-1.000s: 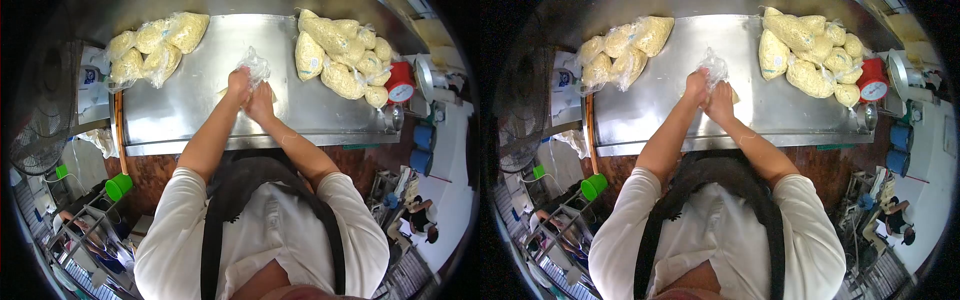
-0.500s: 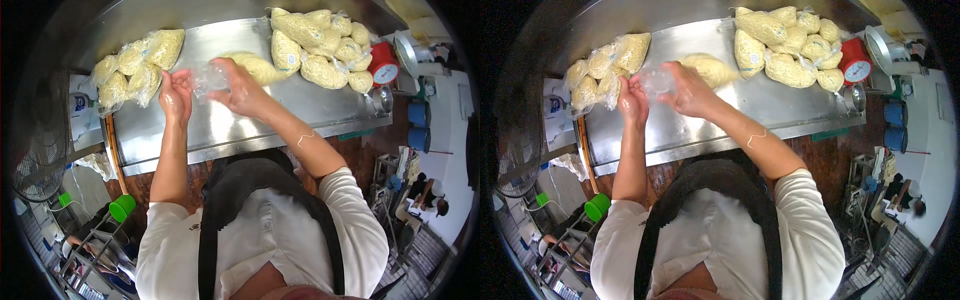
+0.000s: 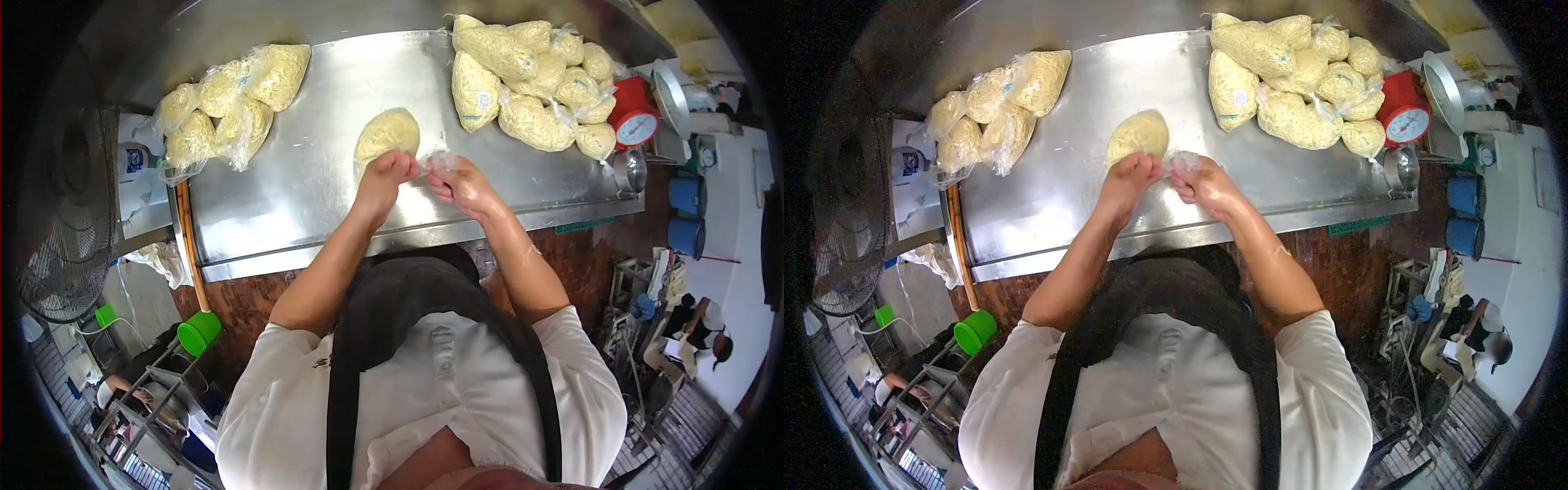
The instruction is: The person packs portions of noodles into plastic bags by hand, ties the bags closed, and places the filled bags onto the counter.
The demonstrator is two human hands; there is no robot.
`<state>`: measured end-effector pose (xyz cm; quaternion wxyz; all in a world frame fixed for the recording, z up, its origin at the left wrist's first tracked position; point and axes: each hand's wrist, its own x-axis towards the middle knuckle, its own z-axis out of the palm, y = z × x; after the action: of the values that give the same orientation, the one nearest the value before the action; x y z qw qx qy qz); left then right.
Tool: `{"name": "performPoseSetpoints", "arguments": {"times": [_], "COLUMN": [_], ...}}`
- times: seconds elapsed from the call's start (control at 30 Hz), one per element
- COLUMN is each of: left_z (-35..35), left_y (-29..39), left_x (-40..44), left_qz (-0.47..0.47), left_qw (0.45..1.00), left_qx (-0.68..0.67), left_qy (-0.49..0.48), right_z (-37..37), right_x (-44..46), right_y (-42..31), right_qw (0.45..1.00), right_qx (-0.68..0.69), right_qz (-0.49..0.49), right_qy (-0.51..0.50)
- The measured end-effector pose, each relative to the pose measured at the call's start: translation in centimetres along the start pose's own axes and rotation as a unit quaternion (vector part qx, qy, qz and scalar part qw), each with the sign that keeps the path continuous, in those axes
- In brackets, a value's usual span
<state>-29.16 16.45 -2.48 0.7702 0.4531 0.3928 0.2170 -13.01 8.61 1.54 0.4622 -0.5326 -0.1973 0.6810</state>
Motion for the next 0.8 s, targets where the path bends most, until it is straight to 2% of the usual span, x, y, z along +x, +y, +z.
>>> {"name": "performPoseSetpoints", "arguments": {"times": [0.07, 0.1, 0.13, 0.17, 0.2, 0.23, 0.3, 0.33, 0.37, 0.4, 0.5, 0.57, 0.6, 0.67, 0.7, 0.77, 0.8], "left_z": [-1.6, -2.2, -2.7, -3.3, -3.8, -4.0, -4.9, -5.6, -7.0, -7.5, -8.9, -9.9, -9.6, -8.9, -8.9, -8.7, -8.8], "left_y": [0.6, 0.9, 0.7, 0.1, -0.2, 0.0, -1.1, -2.1, -2.9, -3.5, -6.3, -7.0, -6.8, -6.0, -5.6, -5.1, -5.4], "left_x": [-0.8, -0.9, -0.7, -0.3, 0.1, 0.7, 2.2, 3.0, 3.8, 3.9, 3.4, 4.5, 4.1, 3.7, 3.5, 3.4, 3.8], "left_qz": [-0.008, -0.009, 0.072, 0.151, 0.226, 0.220, 0.230, 0.235, 0.243, 0.242, 0.215, 0.194, 0.207, 0.237, 0.197, 0.117, 0.140], "left_qw": [0.970, 0.934, 0.894, 0.842, 0.777, 0.768, 0.785, 0.793, 0.807, 0.825, 0.868, 0.885, 0.877, 0.857, 0.889, 0.937, 0.934], "left_qx": [0.242, 0.358, 0.441, 0.518, 0.587, 0.601, 0.573, 0.558, 0.537, 0.508, 0.428, 0.395, 0.410, 0.440, 0.387, 0.277, 0.271], "left_qy": [-0.004, -0.005, 0.003, 0.012, 0.020, 0.029, 0.051, 0.063, 0.022, 0.057, 0.134, 0.153, 0.144, 0.125, 0.145, 0.179, 0.187], "right_z": [-0.2, -0.1, 0.5, 1.2, 1.8, 1.9, 1.8, 2.5, 3.2, 3.6, 4.0, 4.1, 4.3, 3.7, 3.8, 4.0, 3.9], "right_x": [2.0, 3.6, 5.0, 6.3, 7.6, 9.2, 11.9, 12.2, 12.5, 12.9, 13.0, 13.6, 13.1, 13.6, 13.7, 13.2, 13.1], "right_y": [1.9, 3.0, 2.9, 2.9, 3.0, 3.4, 4.8, 5.2, 5.8, 6.1, 8.0, 9.8, 10.3, 9.6, 8.9, 7.1, 6.7], "right_qw": [1.000, 0.998, 0.974, 0.924, 0.850, 0.813, 0.725, 0.813, 0.885, 0.938, 0.932, 0.864, 0.824, 0.801, 0.789, 0.852, 0.879], "right_qx": [0.023, -0.058, -0.193, -0.321, -0.442, -0.472, -0.527, -0.434, -0.331, -0.224, -0.211, -0.318, -0.368, -0.416, -0.437, -0.401, -0.383], "right_qz": [0.017, -0.023, -0.109, -0.191, -0.269, -0.322, -0.420, -0.359, -0.291, -0.218, -0.267, -0.368, -0.411, -0.411, -0.412, -0.320, -0.271], "right_qy": [0.005, 0.030, 0.056, 0.080, 0.100, 0.114, 0.143, 0.148, 0.149, 0.148, 0.126, 0.128, 0.131, 0.132, 0.132, 0.099, 0.083]}}
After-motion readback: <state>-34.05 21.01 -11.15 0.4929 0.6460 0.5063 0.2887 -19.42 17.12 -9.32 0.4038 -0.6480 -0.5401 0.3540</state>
